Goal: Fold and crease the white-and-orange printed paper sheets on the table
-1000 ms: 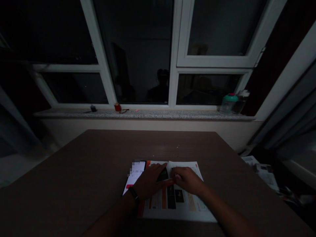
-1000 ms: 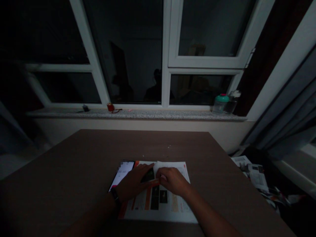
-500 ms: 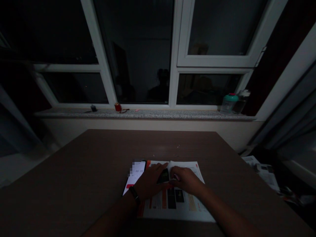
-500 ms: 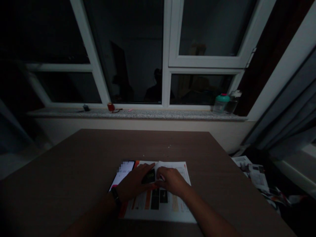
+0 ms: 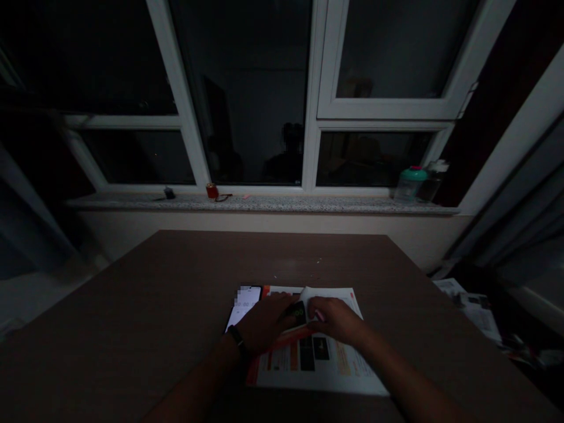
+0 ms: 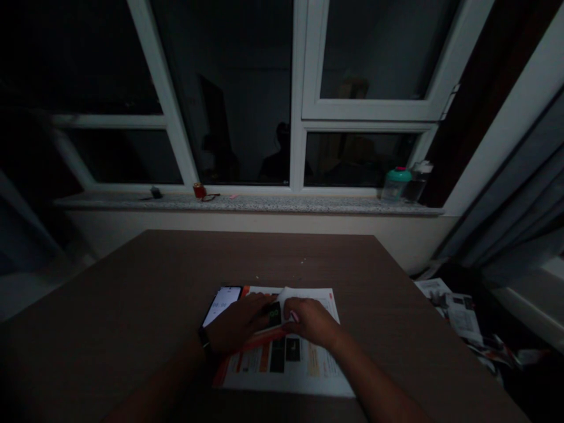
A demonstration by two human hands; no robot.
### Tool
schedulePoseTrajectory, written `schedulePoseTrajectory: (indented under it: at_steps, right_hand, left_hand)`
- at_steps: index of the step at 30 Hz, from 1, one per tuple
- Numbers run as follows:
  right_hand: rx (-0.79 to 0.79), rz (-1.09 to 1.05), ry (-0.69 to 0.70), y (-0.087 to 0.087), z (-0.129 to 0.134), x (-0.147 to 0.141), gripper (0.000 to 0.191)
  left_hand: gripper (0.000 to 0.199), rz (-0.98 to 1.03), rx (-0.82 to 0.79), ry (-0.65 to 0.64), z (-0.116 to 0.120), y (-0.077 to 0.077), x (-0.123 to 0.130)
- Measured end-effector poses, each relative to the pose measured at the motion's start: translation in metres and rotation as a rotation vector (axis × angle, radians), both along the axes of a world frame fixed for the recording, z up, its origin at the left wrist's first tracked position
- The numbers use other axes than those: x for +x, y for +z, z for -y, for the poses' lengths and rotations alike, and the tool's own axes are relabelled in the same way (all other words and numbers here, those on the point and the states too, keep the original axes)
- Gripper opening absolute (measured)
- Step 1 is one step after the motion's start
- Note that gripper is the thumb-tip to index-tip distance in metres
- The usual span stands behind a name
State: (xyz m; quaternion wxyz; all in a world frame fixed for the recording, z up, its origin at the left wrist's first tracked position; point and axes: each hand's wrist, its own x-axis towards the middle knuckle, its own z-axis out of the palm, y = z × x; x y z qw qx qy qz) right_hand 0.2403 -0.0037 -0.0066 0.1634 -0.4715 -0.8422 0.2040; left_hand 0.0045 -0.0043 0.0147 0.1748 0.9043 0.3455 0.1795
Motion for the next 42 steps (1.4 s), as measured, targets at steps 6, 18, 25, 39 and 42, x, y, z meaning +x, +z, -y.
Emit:
schedulePoseTrajectory:
  at_steps: [6, 18, 25, 39, 42]
  right_hand:
    - [-0.016, 0.009, 0.027, -0.001, -0.002, 0.004, 0.012]
    - [-0.080, 0.027, 0.054, -0.004, -0.004, 0.014, 0.010]
    - [-0.115, 0.031, 0.071, 0.001, -0.002, 0.017, 0.010]
    - [-0.162, 0.058, 0.124, 0.009, 0.001, 0.026, 0.014]
    - [-0.180, 0.060, 0.129, 0.012, 0.003, 0.027, 0.016]
  left_hand:
    - [0.039, -0.021, -0.018, -0.028, -0.003, 0.000, -0.002]
    - [0.040, -0.050, -0.009, -0.061, -0.003, 0.004, -0.004]
    - [0.046, -0.039, 0.001, -0.061, -0.004, -0.003, -0.006]
    - [0.055, -0.056, -0.028, -0.086, -0.004, -0.008, -0.007]
    - [0.053, -0.051, -0.020, -0.105, -0.004, -0.007, -0.007]
